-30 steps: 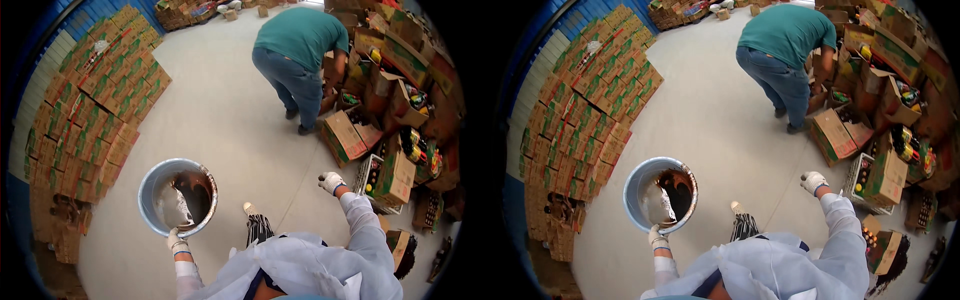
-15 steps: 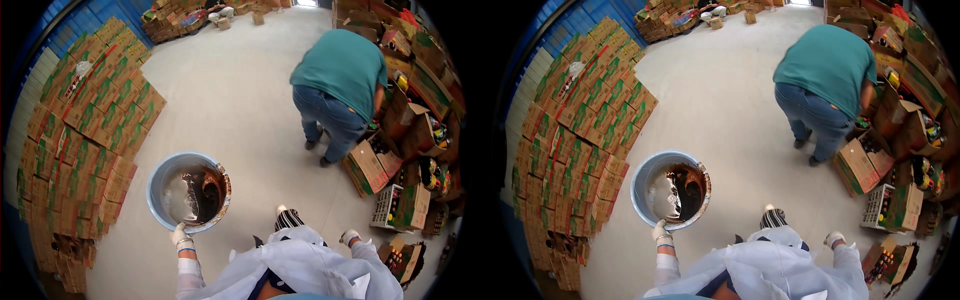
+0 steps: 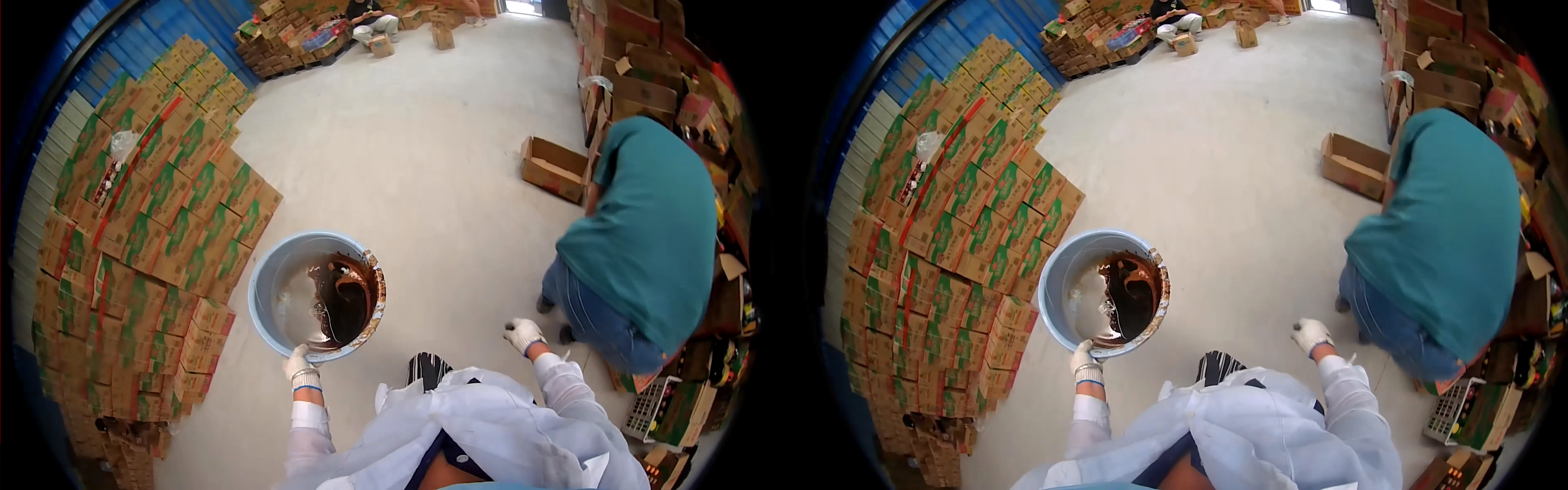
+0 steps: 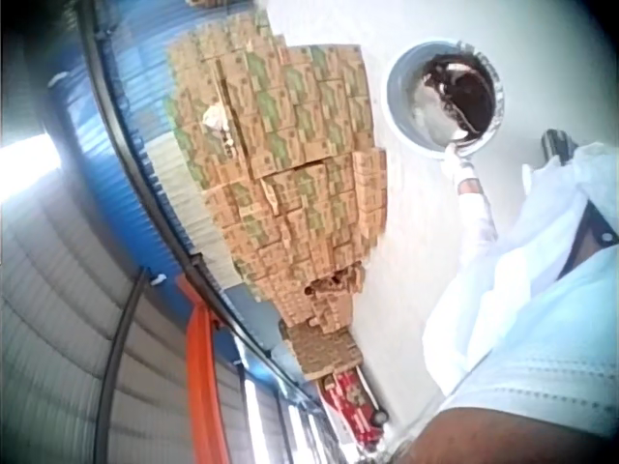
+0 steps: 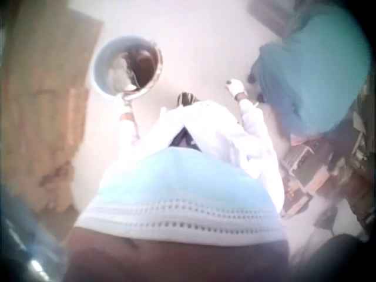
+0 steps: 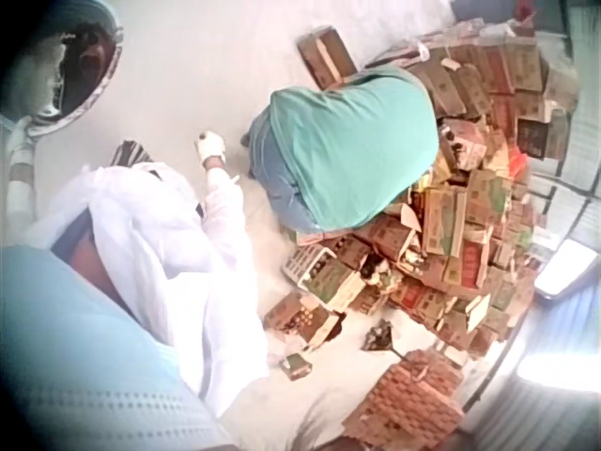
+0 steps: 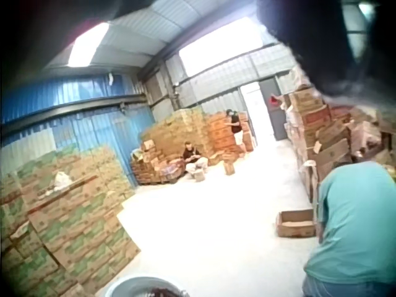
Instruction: The person uses scrap material to scoop a large spill of dark liquid into a bucket while sitting on the floor, then carries the bucket outside to dispose of the liquid down a drain.
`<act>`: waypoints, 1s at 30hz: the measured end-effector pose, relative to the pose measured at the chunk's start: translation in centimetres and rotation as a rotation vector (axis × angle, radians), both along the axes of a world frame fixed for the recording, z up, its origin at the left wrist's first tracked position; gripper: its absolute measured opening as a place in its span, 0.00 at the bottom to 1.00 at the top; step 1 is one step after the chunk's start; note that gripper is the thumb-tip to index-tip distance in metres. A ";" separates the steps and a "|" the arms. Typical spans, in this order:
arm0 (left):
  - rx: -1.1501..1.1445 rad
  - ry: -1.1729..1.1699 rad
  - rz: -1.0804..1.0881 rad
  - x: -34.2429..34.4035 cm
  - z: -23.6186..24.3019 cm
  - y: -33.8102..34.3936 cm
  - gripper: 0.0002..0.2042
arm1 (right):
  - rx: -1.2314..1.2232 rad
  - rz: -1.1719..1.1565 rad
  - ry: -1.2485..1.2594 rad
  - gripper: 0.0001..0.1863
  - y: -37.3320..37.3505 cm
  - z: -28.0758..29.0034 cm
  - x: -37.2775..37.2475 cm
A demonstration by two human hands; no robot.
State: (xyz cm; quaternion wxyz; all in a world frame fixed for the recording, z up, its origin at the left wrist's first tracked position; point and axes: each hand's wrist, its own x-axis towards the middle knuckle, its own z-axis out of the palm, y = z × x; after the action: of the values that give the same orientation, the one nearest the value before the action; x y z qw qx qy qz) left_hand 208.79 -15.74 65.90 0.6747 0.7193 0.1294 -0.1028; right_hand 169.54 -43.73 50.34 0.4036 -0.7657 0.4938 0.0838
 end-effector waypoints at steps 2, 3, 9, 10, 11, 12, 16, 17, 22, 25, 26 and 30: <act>-0.027 -0.043 -0.014 4.0 -0.5 -3.6 0.21 | 0.028 -0.013 -0.043 0.19 -4.9 2.1 5.8; -0.044 -0.075 -0.032 6.2 -0.9 -5.2 0.21 | 0.043 -0.020 -0.061 0.19 -7.1 2.9 8.0; -0.006 -0.134 -0.108 17.7 -0.7 -17.0 0.21 | -0.032 -0.173 -0.043 0.18 -17.6 0.9 14.7; -0.040 -0.085 -0.135 17.9 0.4 -20.6 0.19 | 0.015 -0.158 0.067 0.18 -18.8 0.0 14.5; -0.076 -0.037 -0.167 17.6 1.9 -24.3 0.18 | 0.030 -0.199 0.108 0.19 -19.4 -2.0 13.6; -0.063 -0.045 -0.187 19.7 1.7 -26.1 0.18 | 0.056 -0.209 0.186 0.20 -19.3 -2.5 13.7; 0.035 -0.081 -0.262 28.2 1.0 -36.5 0.16 | 0.216 -0.356 0.307 0.20 -19.5 -3.5 12.2; 0.008 -0.053 -0.245 30.1 0.0 -36.7 0.14 | 0.287 -0.403 0.318 0.20 -16.1 -4.3 12.2; -0.063 -0.009 -0.475 34.4 2.3 -50.6 0.07 | 0.445 -0.540 0.480 0.16 -15.6 -4.1 12.3; -0.016 0.066 -0.474 40.1 0.9 -56.7 0.14 | 0.428 -0.467 0.588 0.16 -15.7 -6.7 13.3; 0.008 0.064 -0.504 42.7 0.7 -57.8 0.14 | 0.426 -0.492 0.573 0.16 -16.6 -6.3 15.0; -0.089 0.159 -0.581 45.0 2.2 -70.5 0.13 | 0.309 -0.750 0.427 0.15 -29.8 -3.0 18.9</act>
State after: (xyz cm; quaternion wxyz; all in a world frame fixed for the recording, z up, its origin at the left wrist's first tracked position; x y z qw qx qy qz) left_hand 253.77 -86.25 68.11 0.6356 0.6857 -0.0340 -0.3532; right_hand 188.46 -73.57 47.33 0.4047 -0.4303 0.7907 0.1606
